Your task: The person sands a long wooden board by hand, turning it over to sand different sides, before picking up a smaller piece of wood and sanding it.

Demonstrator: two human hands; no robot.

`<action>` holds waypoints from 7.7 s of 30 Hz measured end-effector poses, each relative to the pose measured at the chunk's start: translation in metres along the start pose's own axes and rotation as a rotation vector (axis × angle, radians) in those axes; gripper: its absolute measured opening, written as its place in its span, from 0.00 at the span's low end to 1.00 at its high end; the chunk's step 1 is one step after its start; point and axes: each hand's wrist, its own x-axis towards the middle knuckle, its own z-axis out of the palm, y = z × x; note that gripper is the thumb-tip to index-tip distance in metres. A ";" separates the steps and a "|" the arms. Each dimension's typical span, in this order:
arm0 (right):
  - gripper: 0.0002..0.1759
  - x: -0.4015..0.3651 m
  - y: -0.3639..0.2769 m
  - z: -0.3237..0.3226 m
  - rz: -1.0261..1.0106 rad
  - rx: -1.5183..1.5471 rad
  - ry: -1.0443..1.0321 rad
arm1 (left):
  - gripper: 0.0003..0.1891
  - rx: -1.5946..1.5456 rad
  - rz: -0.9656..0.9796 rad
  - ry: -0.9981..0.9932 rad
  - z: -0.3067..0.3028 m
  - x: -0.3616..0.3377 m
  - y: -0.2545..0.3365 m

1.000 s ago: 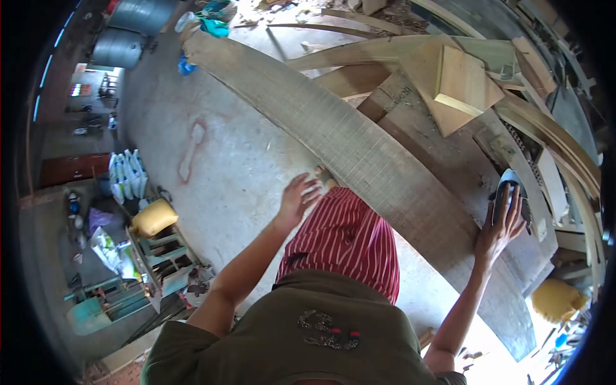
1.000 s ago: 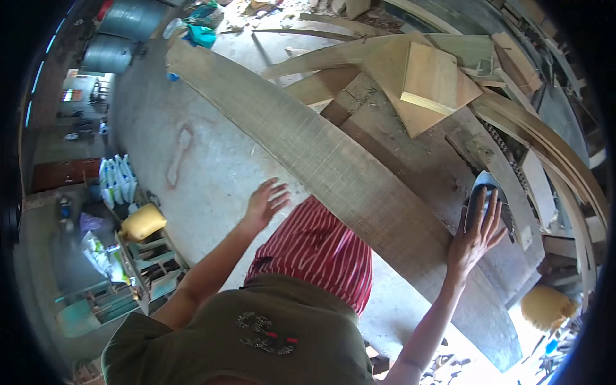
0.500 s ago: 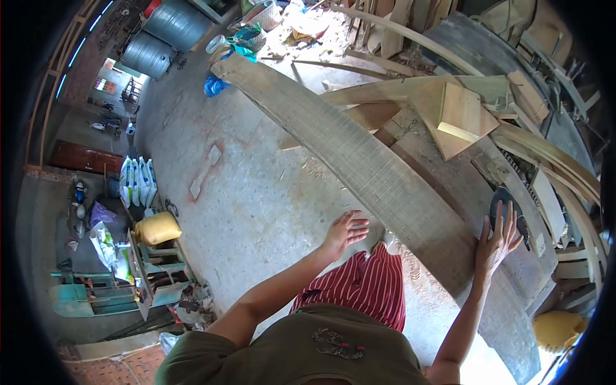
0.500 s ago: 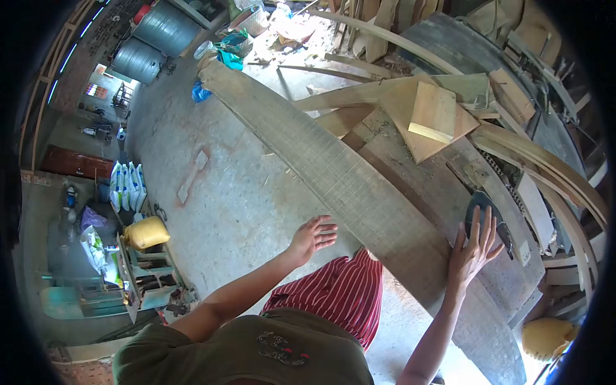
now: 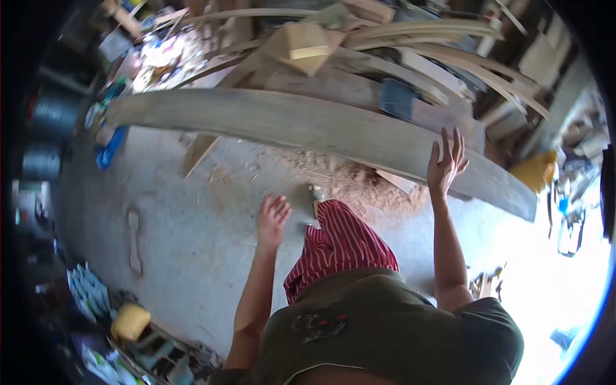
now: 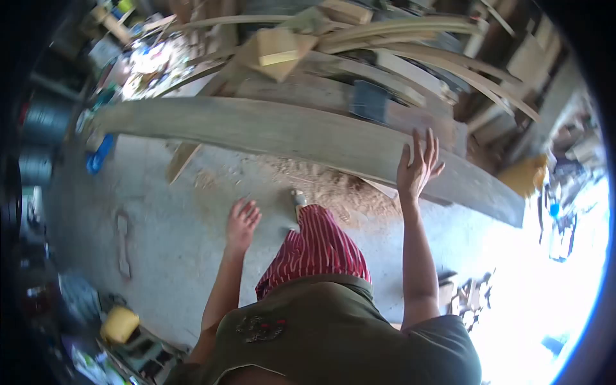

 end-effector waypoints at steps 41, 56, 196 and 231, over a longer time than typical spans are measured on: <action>0.47 0.006 0.269 -0.127 1.316 0.477 0.792 | 0.11 0.216 0.142 0.205 0.135 0.137 0.269; 0.55 0.038 0.249 -0.119 1.223 0.000 0.683 | 0.40 0.345 0.792 0.456 0.179 0.145 0.220; 0.15 -0.096 0.394 -0.205 0.693 2.041 0.279 | 0.24 -0.071 -0.168 0.512 -0.017 -0.073 0.060; 0.13 0.155 0.865 -0.516 0.103 2.030 0.153 | 0.25 -0.190 -0.935 0.179 0.356 -0.108 -0.563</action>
